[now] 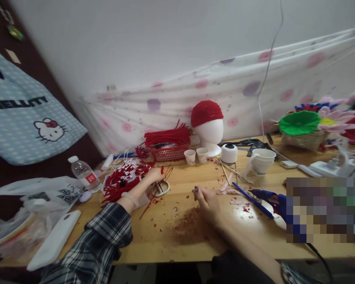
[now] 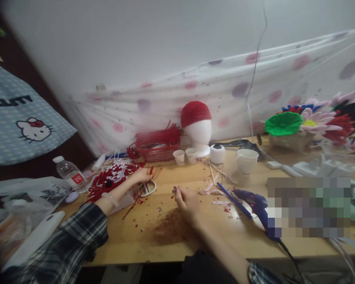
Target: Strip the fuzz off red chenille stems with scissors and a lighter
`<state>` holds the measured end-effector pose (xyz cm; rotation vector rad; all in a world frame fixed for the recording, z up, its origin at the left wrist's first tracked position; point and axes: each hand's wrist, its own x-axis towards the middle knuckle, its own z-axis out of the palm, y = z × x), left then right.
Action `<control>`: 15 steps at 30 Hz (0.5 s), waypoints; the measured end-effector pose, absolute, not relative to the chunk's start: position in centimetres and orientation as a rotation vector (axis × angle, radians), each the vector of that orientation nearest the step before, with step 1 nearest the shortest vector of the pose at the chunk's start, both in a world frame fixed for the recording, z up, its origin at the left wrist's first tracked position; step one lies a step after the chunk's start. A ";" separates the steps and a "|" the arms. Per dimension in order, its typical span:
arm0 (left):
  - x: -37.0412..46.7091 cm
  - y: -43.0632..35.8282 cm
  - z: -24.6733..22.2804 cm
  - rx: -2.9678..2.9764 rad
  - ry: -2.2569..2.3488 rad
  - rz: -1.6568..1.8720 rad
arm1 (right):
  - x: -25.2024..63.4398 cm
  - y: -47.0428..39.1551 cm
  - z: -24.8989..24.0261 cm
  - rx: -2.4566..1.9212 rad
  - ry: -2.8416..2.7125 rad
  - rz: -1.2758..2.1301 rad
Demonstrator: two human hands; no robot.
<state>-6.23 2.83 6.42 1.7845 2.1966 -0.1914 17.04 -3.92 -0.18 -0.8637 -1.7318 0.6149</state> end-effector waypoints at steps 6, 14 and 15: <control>-5.7 3.3 6.1 1.673 2.209 -0.169 | 17.0 -4.2 -0.4 -0.837 -1.905 0.564; -5.5 2.7 7.4 1.500 2.169 -0.235 | 17.1 -4.1 -0.6 -0.845 -1.918 0.546; -5.5 2.6 7.6 1.492 2.163 -0.242 | 17.1 -4.1 -0.6 -0.845 -1.920 0.548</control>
